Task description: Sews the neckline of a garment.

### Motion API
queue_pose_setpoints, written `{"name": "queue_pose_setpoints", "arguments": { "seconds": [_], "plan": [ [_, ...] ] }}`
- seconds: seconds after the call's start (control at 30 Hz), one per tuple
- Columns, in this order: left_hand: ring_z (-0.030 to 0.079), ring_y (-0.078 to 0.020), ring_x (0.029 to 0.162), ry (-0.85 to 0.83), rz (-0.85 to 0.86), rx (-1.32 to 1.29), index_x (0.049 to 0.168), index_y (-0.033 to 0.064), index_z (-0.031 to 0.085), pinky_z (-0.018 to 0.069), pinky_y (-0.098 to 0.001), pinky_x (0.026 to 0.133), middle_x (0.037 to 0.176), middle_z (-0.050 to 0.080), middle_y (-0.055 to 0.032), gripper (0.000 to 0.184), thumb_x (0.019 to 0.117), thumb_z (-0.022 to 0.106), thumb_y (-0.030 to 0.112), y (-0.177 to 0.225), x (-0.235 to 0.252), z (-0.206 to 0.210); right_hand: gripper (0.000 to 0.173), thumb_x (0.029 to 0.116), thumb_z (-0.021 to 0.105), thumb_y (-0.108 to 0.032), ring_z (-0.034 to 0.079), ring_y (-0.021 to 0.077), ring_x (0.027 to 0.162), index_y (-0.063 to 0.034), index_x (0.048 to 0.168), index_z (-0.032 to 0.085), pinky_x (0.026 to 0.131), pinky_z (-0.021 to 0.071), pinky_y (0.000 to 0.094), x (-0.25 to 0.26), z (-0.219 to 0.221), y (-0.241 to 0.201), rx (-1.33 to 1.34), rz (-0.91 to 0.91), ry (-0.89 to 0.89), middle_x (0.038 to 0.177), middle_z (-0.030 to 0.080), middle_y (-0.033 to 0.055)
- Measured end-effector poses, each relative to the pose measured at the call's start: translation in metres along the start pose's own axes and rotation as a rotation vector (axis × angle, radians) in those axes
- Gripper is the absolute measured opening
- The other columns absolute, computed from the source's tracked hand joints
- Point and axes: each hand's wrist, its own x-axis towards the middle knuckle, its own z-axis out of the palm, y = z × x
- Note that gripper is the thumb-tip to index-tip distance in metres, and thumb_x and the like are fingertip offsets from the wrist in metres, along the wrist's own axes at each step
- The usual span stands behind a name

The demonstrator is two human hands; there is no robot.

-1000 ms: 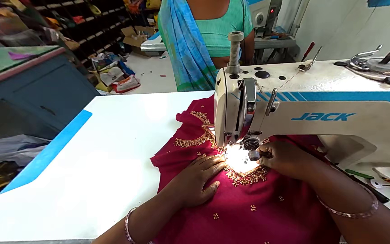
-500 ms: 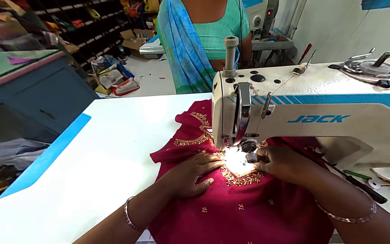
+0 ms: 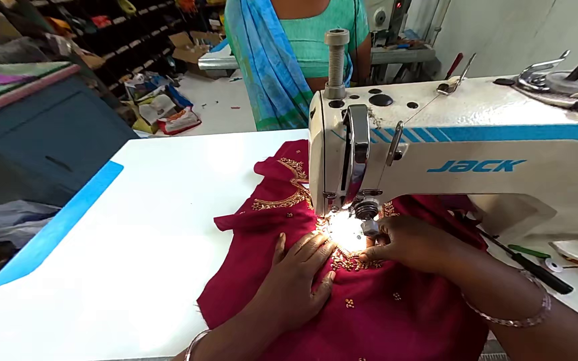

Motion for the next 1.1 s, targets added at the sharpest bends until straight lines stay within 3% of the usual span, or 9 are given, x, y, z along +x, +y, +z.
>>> {"name": "queue_pose_setpoints", "arguments": {
  "seconds": [0.3, 0.53, 1.1],
  "plan": [
    [0.04, -0.014, 0.148, -0.04, 0.055, -0.021, 0.146, 0.0242, 0.058, 0.0216, -0.0659, 0.118, 0.153, 0.052, 0.0062, 0.052, 0.1015, 0.041, 0.045, -0.013, 0.001, -0.004, 0.034, 0.0928, 0.075, -0.04, 0.054, 0.0123, 0.066, -0.0113, 0.076, 0.067, 0.063, 0.0445, 0.0345, -0.003, -0.003, 0.0, -0.023, 0.032, 0.032, 0.068, 0.057, 0.0001],
    [0.041, -0.0134, 0.147, -0.072, 0.102, -0.051, 0.143, 0.0229, 0.06, 0.0219, -0.0646, 0.119, 0.151, 0.054, 0.0071, 0.05, 0.1005, 0.044, 0.043, -0.023, 0.006, -0.01, 0.03, 0.0932, 0.076, -0.037, 0.058, 0.0119, 0.069, -0.0127, 0.078, 0.07, 0.065, 0.0466, 0.0354, -0.002, -0.004, 0.002, -0.025, 0.038, 0.049, 0.071, 0.062, -0.0001],
    [0.041, -0.0128, 0.147, -0.094, 0.209, -0.062, 0.143, 0.0212, 0.061, 0.0222, -0.0611, 0.121, 0.151, 0.054, 0.0071, 0.05, 0.0995, 0.046, 0.041, -0.039, 0.015, -0.016, 0.03, 0.0919, 0.077, -0.038, 0.056, 0.0126, 0.069, -0.0124, 0.079, 0.069, 0.065, 0.0456, 0.0357, 0.0, -0.002, -0.001, -0.029, 0.056, 0.038, 0.07, 0.059, 0.0001]
  ]
}}
